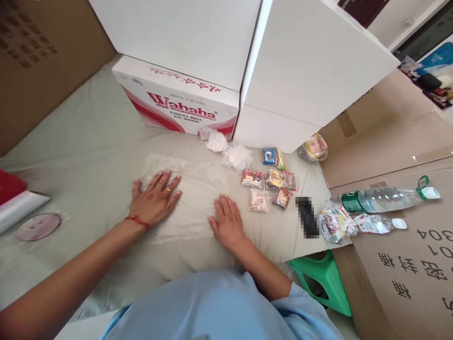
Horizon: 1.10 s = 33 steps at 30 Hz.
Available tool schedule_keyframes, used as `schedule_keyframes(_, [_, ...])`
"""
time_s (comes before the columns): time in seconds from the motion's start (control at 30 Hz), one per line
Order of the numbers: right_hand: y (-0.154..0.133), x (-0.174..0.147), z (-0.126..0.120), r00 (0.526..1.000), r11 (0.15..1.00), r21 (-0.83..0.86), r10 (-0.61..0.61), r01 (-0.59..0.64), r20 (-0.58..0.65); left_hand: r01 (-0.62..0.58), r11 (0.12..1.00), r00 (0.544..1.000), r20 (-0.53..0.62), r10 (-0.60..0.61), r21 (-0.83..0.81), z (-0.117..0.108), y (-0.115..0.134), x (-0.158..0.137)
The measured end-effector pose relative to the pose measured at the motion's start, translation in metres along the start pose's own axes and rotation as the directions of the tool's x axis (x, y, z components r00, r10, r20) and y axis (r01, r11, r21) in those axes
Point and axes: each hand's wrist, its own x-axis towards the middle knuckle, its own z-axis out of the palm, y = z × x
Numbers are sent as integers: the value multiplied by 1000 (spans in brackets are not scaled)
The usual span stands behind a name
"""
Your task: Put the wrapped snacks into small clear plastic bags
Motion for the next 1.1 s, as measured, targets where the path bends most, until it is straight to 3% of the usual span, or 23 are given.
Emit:
schedule_keyframes(0.17, [22,-13,-22,995,989,128,-70,79,-74,-1,1000,1000,-3,1,1,3,-11,1])
schedule_keyframes(0.27, [19,13,-36,985,986,144,-56,81,-164,-18,999,1000,19,17,29,0,-7,-1])
schedule_keyframes(0.4, [12,62,-44,979,980,118,-141,159,-147,-46,998,997,60,43,42,-5,-8,-6])
schedule_keyframes(0.47, [19,85,-52,972,984,94,-129,149,-195,-48,998,997,66,45,40,-6,-10,-10])
schedule_keyframes(0.53, [35,108,-66,941,996,49,-59,80,-332,-42,998,998,56,40,36,-5,-11,-13])
schedule_keyframes(0.63, [74,144,-93,835,993,-2,99,-119,-541,-40,999,999,31,39,31,-1,-13,-15])
schedule_keyframes(0.7, [99,169,-108,797,963,2,223,-268,-561,-45,999,999,15,44,24,2,-13,-15])
schedule_keyframes(0.8, [124,196,-117,841,898,-23,403,-440,-362,-52,999,999,-3,52,-1,5,-15,-14])
schedule_keyframes(0.87, [132,206,-118,878,887,-71,436,-456,-198,-50,999,999,-8,50,-15,7,-16,-14])
schedule_keyframes(0.93, [132,208,-119,898,895,-104,418,-433,-138,-48,999,999,-11,48,-20,8,-16,-14])
schedule_keyframes(1.03, [116,207,-125,897,916,-127,333,-381,-291,-57,998,998,-16,56,-25,8,-17,-14])
schedule_keyframes(1.1, [96,209,-130,895,953,-158,176,-260,-410,-62,998,998,-18,61,-28,7,-17,-14])
